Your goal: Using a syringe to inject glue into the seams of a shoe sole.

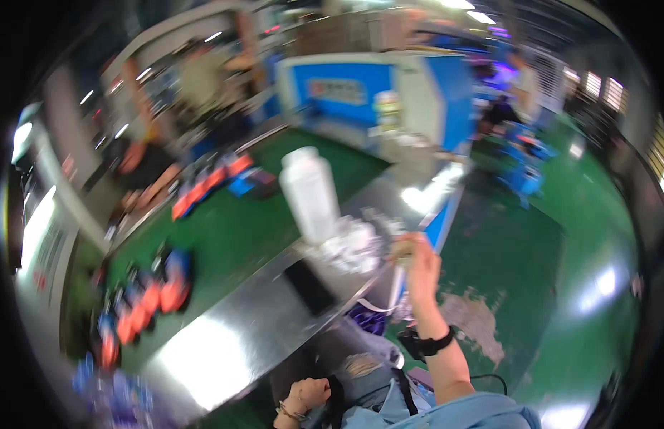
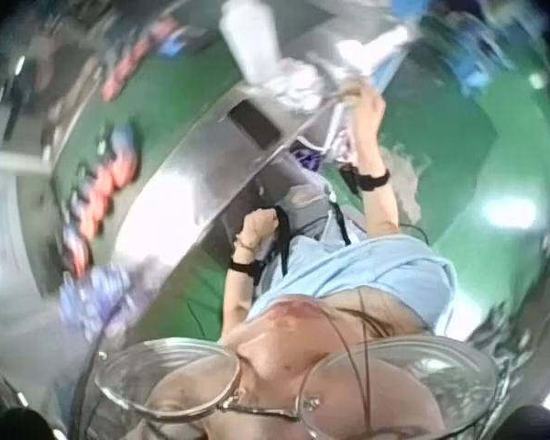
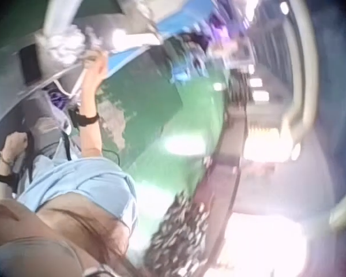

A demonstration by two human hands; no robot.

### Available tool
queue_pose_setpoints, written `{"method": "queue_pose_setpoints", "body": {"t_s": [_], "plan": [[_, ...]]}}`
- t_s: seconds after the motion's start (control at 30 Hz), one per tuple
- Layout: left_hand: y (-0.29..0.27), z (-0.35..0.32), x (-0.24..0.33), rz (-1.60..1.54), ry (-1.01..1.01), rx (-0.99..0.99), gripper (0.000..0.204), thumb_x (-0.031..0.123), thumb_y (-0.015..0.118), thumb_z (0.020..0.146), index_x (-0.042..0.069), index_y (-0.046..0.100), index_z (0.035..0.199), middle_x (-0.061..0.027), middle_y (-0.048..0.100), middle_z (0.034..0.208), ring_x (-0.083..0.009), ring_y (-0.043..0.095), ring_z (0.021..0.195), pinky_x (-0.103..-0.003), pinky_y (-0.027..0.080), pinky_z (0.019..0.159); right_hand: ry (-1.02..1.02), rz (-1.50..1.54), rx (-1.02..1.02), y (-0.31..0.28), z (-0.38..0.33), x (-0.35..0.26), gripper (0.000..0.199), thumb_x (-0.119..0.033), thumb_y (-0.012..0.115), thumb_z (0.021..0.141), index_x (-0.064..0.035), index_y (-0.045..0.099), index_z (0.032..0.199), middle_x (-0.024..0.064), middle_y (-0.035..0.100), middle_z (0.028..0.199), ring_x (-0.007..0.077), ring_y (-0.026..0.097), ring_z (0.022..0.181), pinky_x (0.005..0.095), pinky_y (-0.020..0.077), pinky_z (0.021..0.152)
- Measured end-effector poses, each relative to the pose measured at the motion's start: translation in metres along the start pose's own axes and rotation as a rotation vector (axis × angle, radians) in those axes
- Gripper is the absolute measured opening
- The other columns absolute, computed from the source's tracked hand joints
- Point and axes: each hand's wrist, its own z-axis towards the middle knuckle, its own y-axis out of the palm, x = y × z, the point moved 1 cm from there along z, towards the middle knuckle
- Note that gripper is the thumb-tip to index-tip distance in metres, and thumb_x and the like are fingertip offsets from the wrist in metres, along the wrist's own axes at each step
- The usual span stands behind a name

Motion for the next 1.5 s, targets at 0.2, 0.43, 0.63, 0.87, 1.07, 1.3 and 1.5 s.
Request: {"method": "queue_pose_setpoints", "body": {"t_s": [0.2, 0.43, 0.63, 0.87, 1.07, 1.3, 1.5], "plan": [[0.001, 0.068, 0.034, 0.181, -0.016, 0.095, 0.067, 0.067, 0.051, 0.070, 0.005, 0.060, 0.094, -0.0206, 0.063, 0.088, -0.0344, 0.061, 0.087, -0.045, 0.048, 0.074, 0.072, -0.058, 0.008, -0.069, -0.012, -0.043, 0.041, -0.033, 0.032, 0.096, -0.0001, 0.056, 0.089, 0.0070, 0.057, 0.069, 0.0143, 0.058, 0.058, 0.0251, 0.0461, 0.055], [0.015, 0.081, 0.014, -0.213, 0.356, -0.061, 0.048, 0.052, 0.050, 0.080, 0.005, 0.059, 0.075, -0.0135, 0.063, 0.071, -0.0297, 0.062, 0.073, -0.041, 0.046, 0.066, 0.196, -0.120, 0.263, -0.114, -0.049, -0.047, 0.041, -0.033, 0.031, 0.095, -0.0011, 0.056, 0.087, 0.0087, 0.058, 0.071, 0.0172, 0.059, 0.057, 0.0273, 0.0478, 0.051], [0.058, 0.084, -0.016, -0.588, 0.512, -0.031, 0.021, 0.023, 0.049, 0.088, 0.004, 0.058, 0.089, -0.0067, 0.058, 0.068, -0.0172, 0.053, 0.057, -0.030, 0.043, 0.054, 0.127, 0.012, 0.077, -0.073, -0.058, -0.051, 0.040, -0.030, 0.030, 0.096, 0.0021, 0.053, 0.093, 0.0080, 0.056, 0.073, 0.0147, 0.057, 0.061, 0.0262, 0.0466, 0.057], [0.036, -0.015, 0.084, -0.702, 0.831, -0.271, 0.020, 0.019, 0.050, 0.088, 0.003, 0.056, 0.077, -0.0093, 0.053, 0.057, -0.0157, 0.051, 0.050, -0.030, 0.041, 0.050, 0.141, 0.082, 0.003, -0.095, -0.065, -0.059, 0.041, -0.030, 0.027, 0.097, 0.0012, 0.054, 0.092, 0.0096, 0.057, 0.074, 0.0169, 0.058, 0.062, 0.0278, 0.0468, 0.057], [-0.041, -0.024, 0.043, -0.580, 0.490, 0.125, 0.023, 0.019, 0.050, 0.089, 0.003, 0.057, 0.073, -0.0099, 0.056, 0.059, -0.0190, 0.053, 0.050, -0.031, 0.041, 0.051, 0.134, 0.057, 0.054, -0.107, -0.066, -0.073, 0.032, -0.028, 0.035, 0.095, -0.0010, 0.054, 0.095, 0.0068, 0.055, 0.078, 0.0123, 0.055, 0.071, 0.0272, 0.0492, 0.065], [-0.026, -0.055, -0.017, -0.486, 0.208, 0.191, 0.022, 0.021, 0.053, 0.088, 0.002, 0.059, 0.077, -0.0104, 0.058, 0.060, -0.0181, 0.054, 0.051, -0.030, 0.043, 0.052, 0.005, -0.279, -0.076, -0.095, -0.068, -0.073, 0.031, -0.015, 0.050, 0.090, -0.0028, 0.039, 0.116, 0.0029, 0.049, 0.085, 0.0092, 0.052, 0.076, 0.0250, 0.0455, 0.070], [-0.020, -0.015, -0.004, -0.311, 0.171, 0.230, 0.038, 0.037, 0.055, 0.085, -0.001, 0.060, 0.081, -0.0178, 0.062, 0.074, -0.0352, 0.059, 0.067, -0.038, 0.046, 0.061, 0.067, -0.155, -0.194, -0.068, -0.072, -0.049, 0.036, -0.016, 0.048, 0.090, -0.0050, 0.034, 0.122, 0.0055, 0.050, 0.091, 0.0102, 0.052, 0.077, 0.0253, 0.0440, 0.069]]}}
